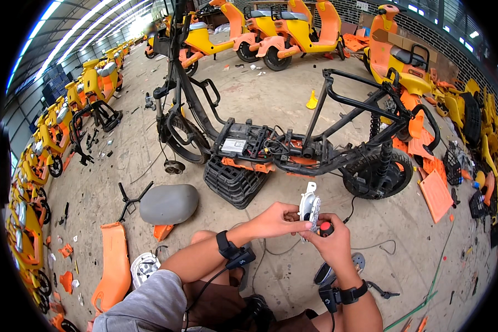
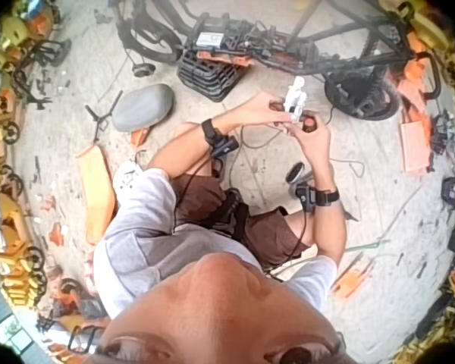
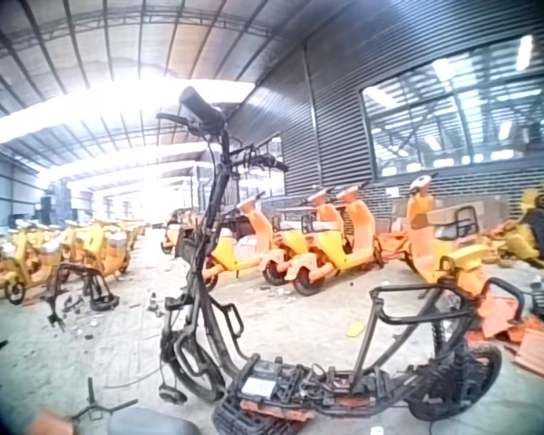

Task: The person sits on the floor and uses a screwdriver to manipulate a white plastic scooter part, repeatedly prying and adjusting its internal components. The person then stands and walks to a workbench.

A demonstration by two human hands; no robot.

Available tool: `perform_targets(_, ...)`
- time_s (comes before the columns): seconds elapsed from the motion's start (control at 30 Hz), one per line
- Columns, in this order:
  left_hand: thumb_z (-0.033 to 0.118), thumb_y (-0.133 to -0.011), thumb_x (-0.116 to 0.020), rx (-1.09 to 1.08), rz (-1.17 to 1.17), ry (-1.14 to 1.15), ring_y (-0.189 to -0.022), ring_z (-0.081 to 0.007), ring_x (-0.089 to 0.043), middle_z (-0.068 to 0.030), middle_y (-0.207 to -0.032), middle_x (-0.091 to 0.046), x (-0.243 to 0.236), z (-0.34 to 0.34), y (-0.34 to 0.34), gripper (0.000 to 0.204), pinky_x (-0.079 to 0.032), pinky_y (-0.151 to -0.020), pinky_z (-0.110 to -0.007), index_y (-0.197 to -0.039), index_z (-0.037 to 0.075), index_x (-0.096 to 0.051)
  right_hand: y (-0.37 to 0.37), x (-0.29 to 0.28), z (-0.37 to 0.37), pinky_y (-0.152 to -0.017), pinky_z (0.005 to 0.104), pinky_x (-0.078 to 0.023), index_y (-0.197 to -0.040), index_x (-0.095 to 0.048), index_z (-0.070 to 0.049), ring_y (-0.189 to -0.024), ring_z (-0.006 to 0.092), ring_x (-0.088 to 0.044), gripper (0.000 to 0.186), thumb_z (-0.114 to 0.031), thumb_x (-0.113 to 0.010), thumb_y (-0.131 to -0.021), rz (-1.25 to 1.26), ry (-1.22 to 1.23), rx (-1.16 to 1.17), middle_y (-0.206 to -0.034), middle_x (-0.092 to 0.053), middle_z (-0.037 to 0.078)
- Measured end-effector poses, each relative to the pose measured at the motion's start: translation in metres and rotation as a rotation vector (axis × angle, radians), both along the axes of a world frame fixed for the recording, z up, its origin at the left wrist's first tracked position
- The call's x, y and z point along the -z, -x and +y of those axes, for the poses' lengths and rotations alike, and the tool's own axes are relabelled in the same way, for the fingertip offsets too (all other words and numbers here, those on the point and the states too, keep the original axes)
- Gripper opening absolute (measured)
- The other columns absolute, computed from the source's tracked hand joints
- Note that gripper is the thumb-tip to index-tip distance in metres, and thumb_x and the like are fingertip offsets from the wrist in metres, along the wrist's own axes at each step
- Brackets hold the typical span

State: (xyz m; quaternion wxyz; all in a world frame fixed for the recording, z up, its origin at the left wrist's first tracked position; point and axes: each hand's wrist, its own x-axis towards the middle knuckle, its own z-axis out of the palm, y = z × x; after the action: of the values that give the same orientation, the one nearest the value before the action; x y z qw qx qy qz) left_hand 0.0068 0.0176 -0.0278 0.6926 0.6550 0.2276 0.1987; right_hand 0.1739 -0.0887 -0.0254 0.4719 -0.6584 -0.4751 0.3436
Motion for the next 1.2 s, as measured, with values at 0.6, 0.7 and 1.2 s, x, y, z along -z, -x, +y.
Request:
perform_targets(0.6,0.030,-0.084,-0.076,-0.071,0.089,-0.155,-0.078,-0.0081,-0.059,-0.0053,-0.089,-0.068,-0.003,-0.004,-0.003,0.040,-0.051,-0.068,-0.026,-0.104,-0.003,-0.065,0.018,-0.005,-0.005,-0.072,0.0371,-0.052,-0.097,-0.064,-0.002,-0.082,0.0282,-0.064,0.049,-0.026,-0.088,-0.062,-0.459,-0.176,0.061,-0.093,-0.064,0.011)
perform_targets(0.7,0.027,-0.086,-0.073,-0.079,0.088,-0.179,-0.078,-0.0093,-0.060,-0.0060,-0.088,-0.068,-0.002,-0.005,-0.003,0.035,-0.051,-0.069,-0.027,-0.105,-0.001,-0.065,0.020,-0.005,-0.006,-0.070,0.0381,-0.051,-0.096,-0.064,-0.002,-0.080,0.0285,-0.064,0.049,-0.027,-0.088,-0.062,-0.503,-0.201,0.063,-0.092,-0.063,0.011)
perform_targets(1.2,0.016,-0.089,-0.061,-0.140,-0.006,-0.192,-0.080,-0.0120,-0.062,-0.0101,-0.086,-0.070,0.014,0.000,-0.003,0.024,-0.051,-0.073,-0.031,-0.100,-0.004,-0.064,0.004,-0.001,0.000,-0.068,0.0264,-0.049,-0.100,-0.064,0.004,-0.073,0.0114,-0.058,0.028,-0.018,-0.073,-0.085,0.085,-0.017,-0.009,-0.082,-0.065,0.006)
